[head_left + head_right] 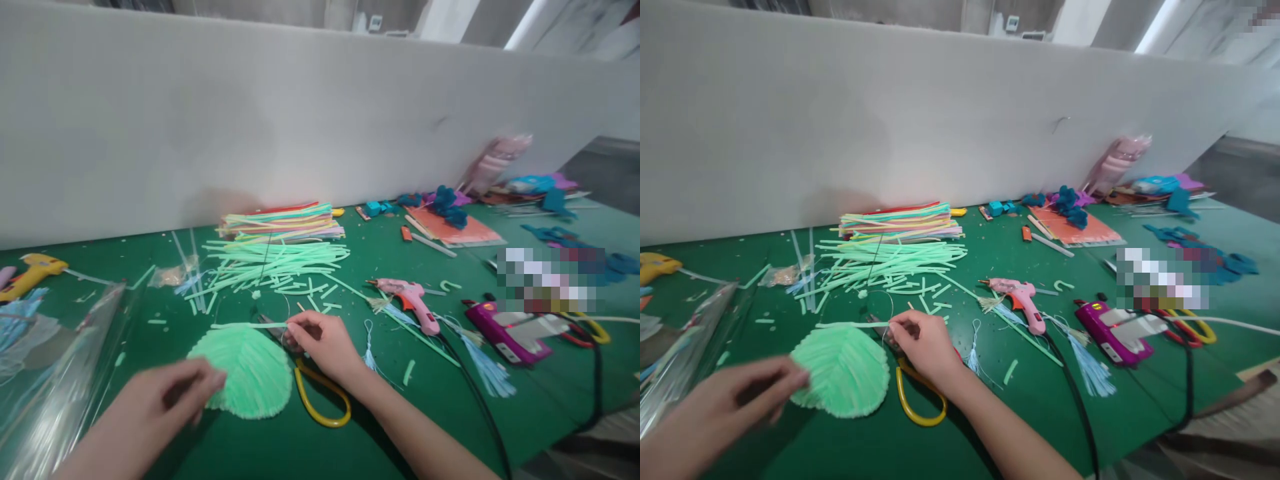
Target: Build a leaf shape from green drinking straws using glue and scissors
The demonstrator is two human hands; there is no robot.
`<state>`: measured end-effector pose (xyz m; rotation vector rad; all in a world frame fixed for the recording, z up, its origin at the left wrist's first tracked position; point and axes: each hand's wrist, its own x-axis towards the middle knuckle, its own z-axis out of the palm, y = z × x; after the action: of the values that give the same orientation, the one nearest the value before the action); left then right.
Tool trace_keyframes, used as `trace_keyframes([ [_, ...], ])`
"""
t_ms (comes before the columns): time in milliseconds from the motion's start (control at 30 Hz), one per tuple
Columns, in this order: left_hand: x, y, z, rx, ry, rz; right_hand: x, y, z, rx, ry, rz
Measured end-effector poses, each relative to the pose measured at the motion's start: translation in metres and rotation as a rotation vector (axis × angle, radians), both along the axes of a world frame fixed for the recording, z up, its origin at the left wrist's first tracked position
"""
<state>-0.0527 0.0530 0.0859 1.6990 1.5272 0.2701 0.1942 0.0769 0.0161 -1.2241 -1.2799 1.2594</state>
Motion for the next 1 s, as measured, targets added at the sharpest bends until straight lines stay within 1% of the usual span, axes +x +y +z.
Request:
trace_keyframes([
  [33,0.011,0.016,0.002,0.251,0.041,-0.023,-0.001,-0.001,0.001,-0.034,0.037,0.006],
  [67,0.023,0.030,0.001,0.443,0.077,-0.090,-0.002,-0.001,0.003,-0.067,0.068,0.016],
  [100,0.036,0.043,-0.001,0.556,0.118,-0.191,-0.002,-0.002,0.003,-0.097,0.096,0.022],
  [133,0.048,0.053,-0.005,0.597,0.157,-0.289,-0.003,-0.002,0.004,-0.121,0.125,0.021],
  [167,0.058,0.059,-0.009,0.579,0.184,-0.373,-0.003,-0.002,0.004,-0.140,0.151,0.017],
  [200,0.066,0.063,-0.013,0.567,0.185,-0.405,-0.003,-0.002,0.004,-0.152,0.172,0.012],
  [233,0.072,0.063,-0.016,0.549,0.186,-0.421,-0.003,-0.002,0.004,-0.160,0.190,0.007],
  [300,0.077,0.059,-0.019,0.503,0.176,-0.406,-0.003,-0.003,0.003,-0.167,0.212,0.006],
  [433,0.075,0.052,-0.015,0.417,0.164,-0.360,-0.004,-0.004,0.004,-0.191,0.221,0.009],
  [633,0.072,0.053,-0.009,0.334,0.100,-0.426,-0.003,-0.003,0.009,-0.333,0.231,0.003],
  [800,0.074,0.051,-0.008,0.348,0.139,-0.380,-0.003,-0.006,0.012,-0.284,0.262,0.019],
  [1000,0.077,0.052,-0.004,0.273,0.038,-0.306,-0.004,-0.011,0.012,-0.186,0.226,0.019],
])
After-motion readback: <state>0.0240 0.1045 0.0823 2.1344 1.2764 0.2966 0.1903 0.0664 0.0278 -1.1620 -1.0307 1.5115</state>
